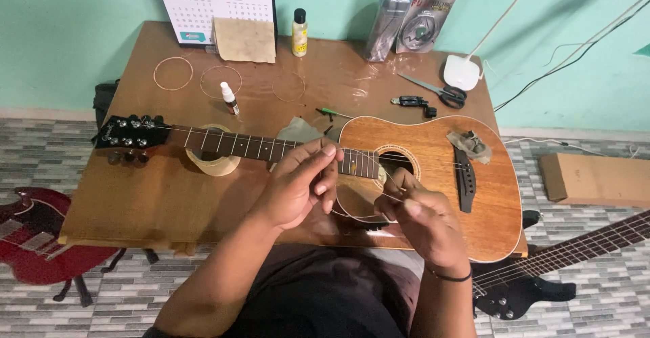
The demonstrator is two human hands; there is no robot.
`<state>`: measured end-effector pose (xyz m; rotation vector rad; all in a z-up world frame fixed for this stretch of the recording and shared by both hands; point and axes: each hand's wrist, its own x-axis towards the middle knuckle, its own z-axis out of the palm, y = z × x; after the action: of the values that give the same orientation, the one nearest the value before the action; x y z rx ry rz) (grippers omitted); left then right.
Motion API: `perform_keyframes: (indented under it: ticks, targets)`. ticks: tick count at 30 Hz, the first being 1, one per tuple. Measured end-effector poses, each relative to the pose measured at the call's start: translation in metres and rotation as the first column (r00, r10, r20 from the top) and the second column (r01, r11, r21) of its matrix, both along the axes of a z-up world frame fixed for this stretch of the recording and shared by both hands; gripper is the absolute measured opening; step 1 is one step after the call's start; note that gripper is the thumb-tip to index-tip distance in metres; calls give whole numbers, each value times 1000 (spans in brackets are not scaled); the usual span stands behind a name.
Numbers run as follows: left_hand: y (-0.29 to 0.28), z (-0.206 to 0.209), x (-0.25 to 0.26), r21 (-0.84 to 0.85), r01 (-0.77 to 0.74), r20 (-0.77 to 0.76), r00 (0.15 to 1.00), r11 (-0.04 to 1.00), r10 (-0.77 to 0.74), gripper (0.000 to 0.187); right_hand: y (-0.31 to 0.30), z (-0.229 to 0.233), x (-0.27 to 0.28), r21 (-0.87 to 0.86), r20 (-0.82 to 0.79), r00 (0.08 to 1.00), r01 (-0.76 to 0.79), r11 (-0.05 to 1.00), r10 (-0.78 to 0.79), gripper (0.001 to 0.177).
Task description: The person replaces a guitar string on an acoustic guitar. They thread the string through the tuning peg, wind it, and then secure the other end at the bridge. The person also wipes the guitar neck with a cloth during the process.
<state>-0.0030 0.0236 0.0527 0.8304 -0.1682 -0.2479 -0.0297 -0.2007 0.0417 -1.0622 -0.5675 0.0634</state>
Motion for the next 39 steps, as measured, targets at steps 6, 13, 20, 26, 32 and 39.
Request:
perform_keyframes:
  ticks: [6, 13, 20, 26, 32, 39]
  targets:
    - [-2, 6, -2, 117, -35, 155, 988, 993, 17, 24, 21, 39, -4, -436, 279, 793, 607, 664, -542, 44]
    - [-4, 8, -4, 161, 28, 185, 981, 987, -58, 20, 24, 25, 0, -388, 197, 748, 653, 650, -634, 44]
    - [46, -3, 12, -138, 22, -67, 997, 990, -31, 20, -26, 40, -3, -108, -143, 879, 443, 890, -455, 13]
    - [87, 12, 16, -229, -61, -18, 998, 971, 58, 24, -59, 34, -14, -343, -233, 843, 394, 853, -484, 19]
    - [54, 31, 5, -181, -15, 263, 963, 983, 63, 29, -17, 47, -10, -205, -284, 885, 319, 925, -368, 11]
    - [-1, -3, 1, 171, -73, 321, 947, 983, 14, 21, 11, 55, -7, 237, -472, 865, 312, 920, -172, 13]
